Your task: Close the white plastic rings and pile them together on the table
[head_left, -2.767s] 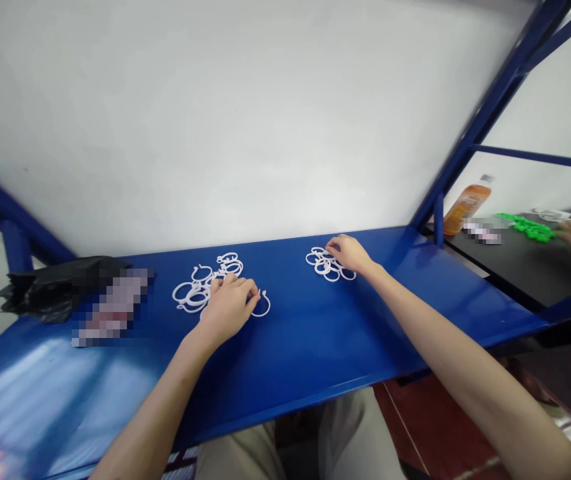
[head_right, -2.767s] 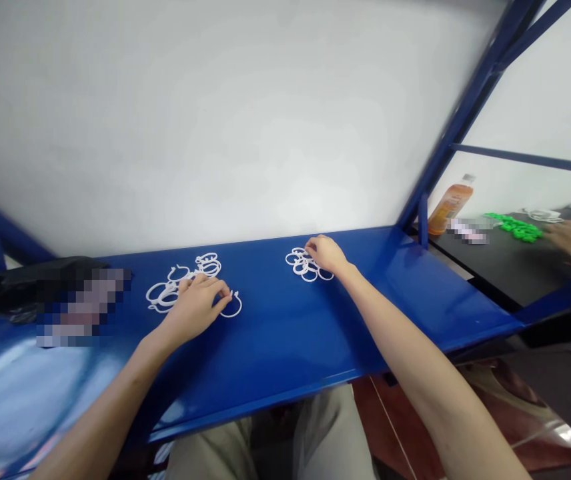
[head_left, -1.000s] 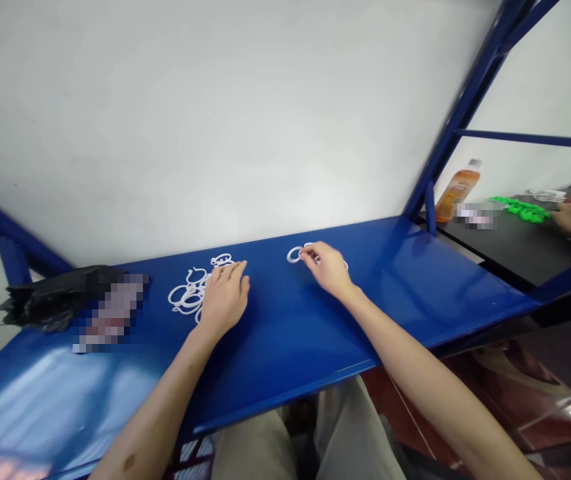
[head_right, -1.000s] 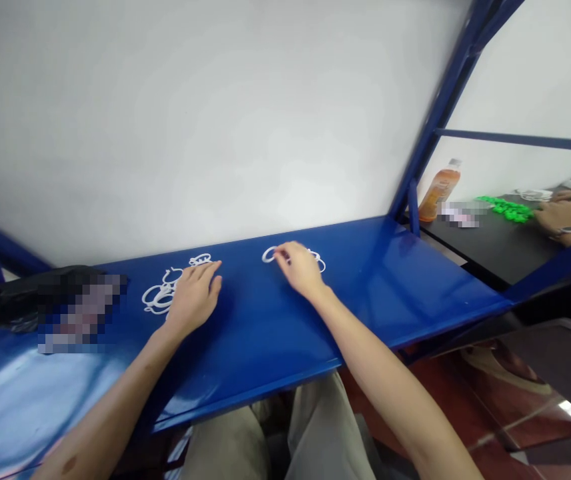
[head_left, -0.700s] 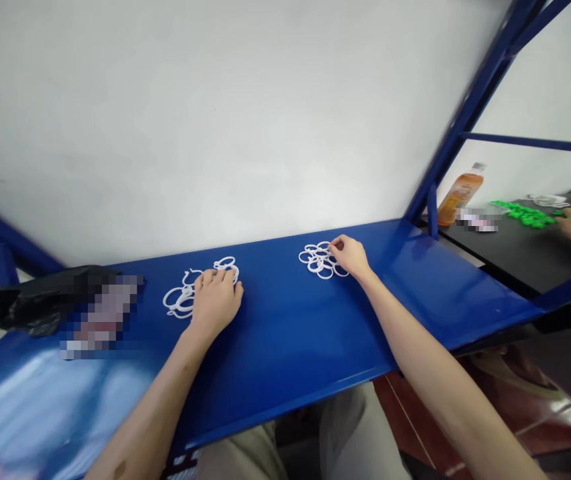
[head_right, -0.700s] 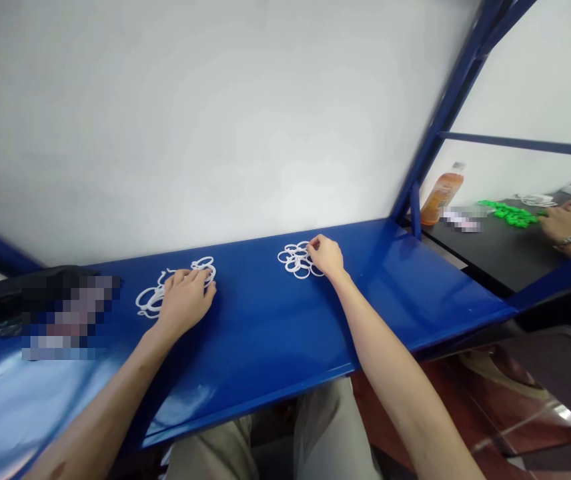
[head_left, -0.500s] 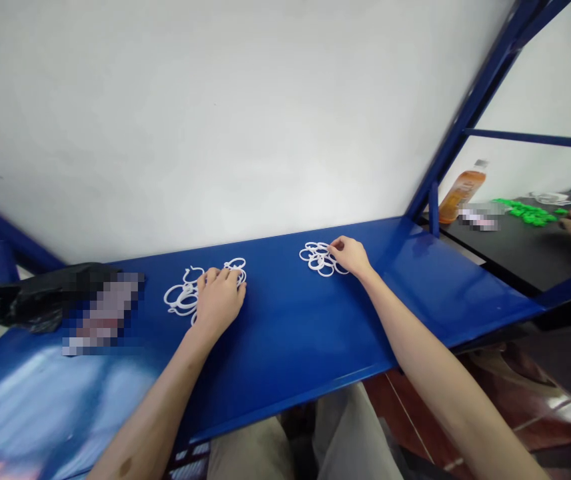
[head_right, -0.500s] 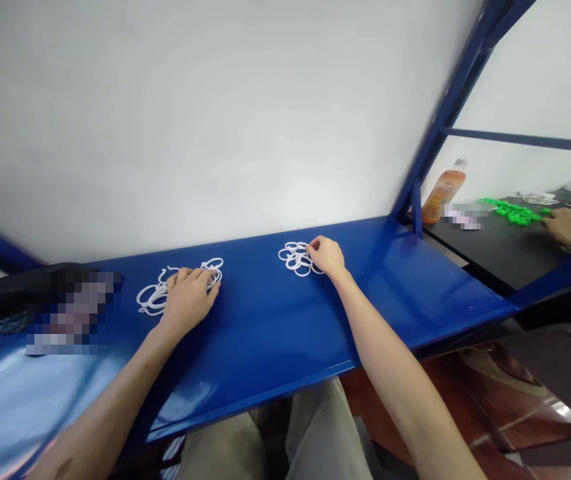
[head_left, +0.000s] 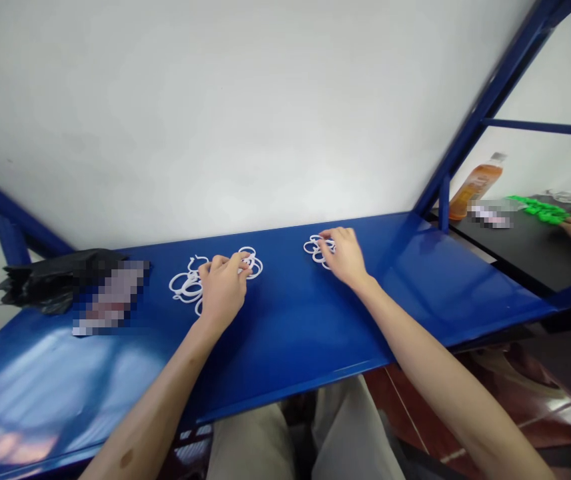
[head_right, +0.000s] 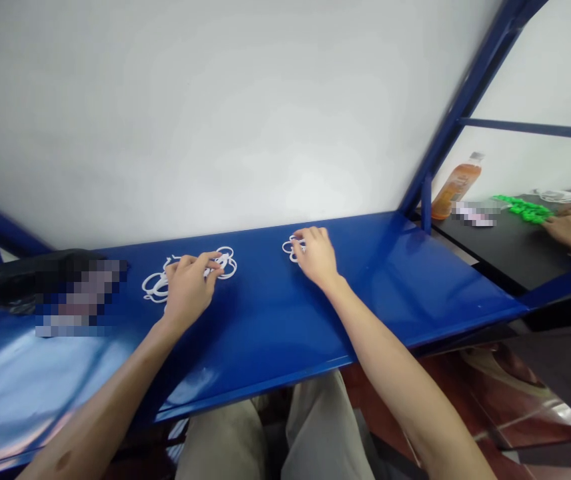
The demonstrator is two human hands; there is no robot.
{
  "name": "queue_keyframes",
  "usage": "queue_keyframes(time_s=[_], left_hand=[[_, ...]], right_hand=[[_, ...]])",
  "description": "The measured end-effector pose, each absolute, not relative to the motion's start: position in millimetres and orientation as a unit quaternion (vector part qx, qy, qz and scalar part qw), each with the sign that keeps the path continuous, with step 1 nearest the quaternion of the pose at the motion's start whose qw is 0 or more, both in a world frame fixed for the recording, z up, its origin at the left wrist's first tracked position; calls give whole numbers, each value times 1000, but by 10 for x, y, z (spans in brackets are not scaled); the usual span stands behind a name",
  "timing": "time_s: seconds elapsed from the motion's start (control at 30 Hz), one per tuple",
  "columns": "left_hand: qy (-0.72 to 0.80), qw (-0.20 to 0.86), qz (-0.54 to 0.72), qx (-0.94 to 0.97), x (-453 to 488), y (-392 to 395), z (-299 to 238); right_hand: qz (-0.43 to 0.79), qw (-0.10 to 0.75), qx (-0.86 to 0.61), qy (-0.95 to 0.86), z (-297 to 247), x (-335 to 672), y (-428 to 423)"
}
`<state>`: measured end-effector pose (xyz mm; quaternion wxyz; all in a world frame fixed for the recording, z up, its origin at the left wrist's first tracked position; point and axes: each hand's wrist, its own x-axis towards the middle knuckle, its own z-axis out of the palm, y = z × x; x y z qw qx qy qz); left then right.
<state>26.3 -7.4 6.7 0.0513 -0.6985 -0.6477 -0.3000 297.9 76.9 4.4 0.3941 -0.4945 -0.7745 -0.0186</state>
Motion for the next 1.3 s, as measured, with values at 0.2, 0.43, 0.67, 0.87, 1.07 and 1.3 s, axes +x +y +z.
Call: queue_keyframes(time_s=[0.2,0.43,0.67,0.87,1.07,1.3], left_hand=[[-538,-36,-304,-786,359,-92,-2],[-475,-54,-348,-806,424,-141,-57],[-469,-9,-469,-748,503,-211,32],[-525,-103,-400,-744,482,-152,-24],[-542,-141,-438,-703,527,-169,44],[-505,-149,-435,-730,520,-241,10]], right_hand=[[123,267,-286,-912,-30,2402,330],[207,328,-258,-885,-6,2443,318],[222,403,-244,-854,25,2431,296],[273,397,-275,-832,-85,2409,298],[388,411,-319,-761,-93,2378,304],[171,373,-264,-873,-120,2418,228]])
